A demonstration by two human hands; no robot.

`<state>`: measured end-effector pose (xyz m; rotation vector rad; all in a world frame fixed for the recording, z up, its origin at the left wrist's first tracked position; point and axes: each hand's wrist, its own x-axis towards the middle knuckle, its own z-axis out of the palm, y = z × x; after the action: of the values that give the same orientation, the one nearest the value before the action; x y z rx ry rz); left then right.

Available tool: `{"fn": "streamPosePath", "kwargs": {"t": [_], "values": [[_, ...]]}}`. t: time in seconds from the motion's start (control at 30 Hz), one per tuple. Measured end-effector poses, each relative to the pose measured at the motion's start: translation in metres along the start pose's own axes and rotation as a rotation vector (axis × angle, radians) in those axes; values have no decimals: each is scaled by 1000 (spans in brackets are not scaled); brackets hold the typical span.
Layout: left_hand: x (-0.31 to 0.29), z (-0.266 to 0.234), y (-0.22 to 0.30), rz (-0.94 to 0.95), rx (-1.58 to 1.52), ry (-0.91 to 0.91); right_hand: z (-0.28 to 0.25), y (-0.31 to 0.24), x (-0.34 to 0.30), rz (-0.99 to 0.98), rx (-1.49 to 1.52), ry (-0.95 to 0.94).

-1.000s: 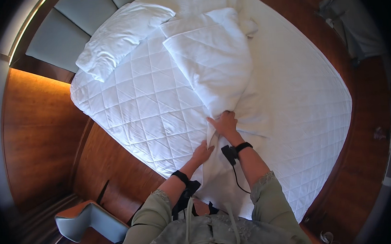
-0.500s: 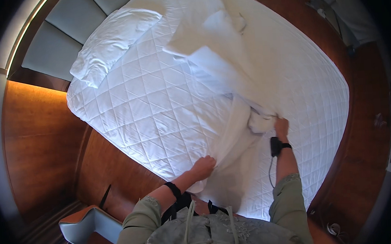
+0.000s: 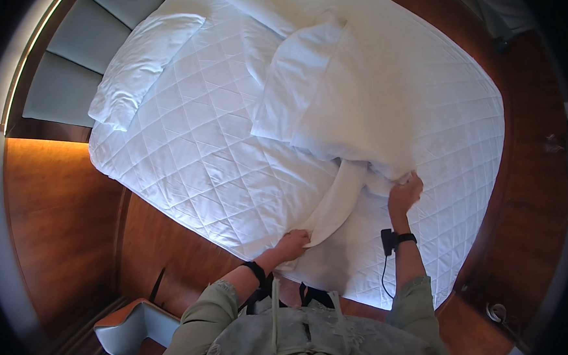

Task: The person spreads a white quilted bedspread over a mattress, smoothing and tucking the edges to cover the bed. Then the person wipes the surface and frame of a large flat-screen TV with a blue cloth, cleaning the screen and surrounding wood trim.

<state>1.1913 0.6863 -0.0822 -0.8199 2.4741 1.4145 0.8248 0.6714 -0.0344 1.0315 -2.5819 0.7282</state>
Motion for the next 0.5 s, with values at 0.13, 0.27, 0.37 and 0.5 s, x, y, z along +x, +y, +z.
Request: {"fn": "streamPosePath", "kwargs": {"t": [0.13, 0.27, 0.37, 0.5], "values": [[20, 6, 15, -35, 16, -34, 5, -78, -4, -579, 176, -355], [20, 0, 28, -107, 80, -53, 19, -207, -9, -951, 137, -480], [18, -1, 28, -58, 74, -44, 58, -239, 0, -1163, 3, -233], [15, 1, 19, -28, 27, 10, 92, -233, 30, -1014, -524, -742]]}}
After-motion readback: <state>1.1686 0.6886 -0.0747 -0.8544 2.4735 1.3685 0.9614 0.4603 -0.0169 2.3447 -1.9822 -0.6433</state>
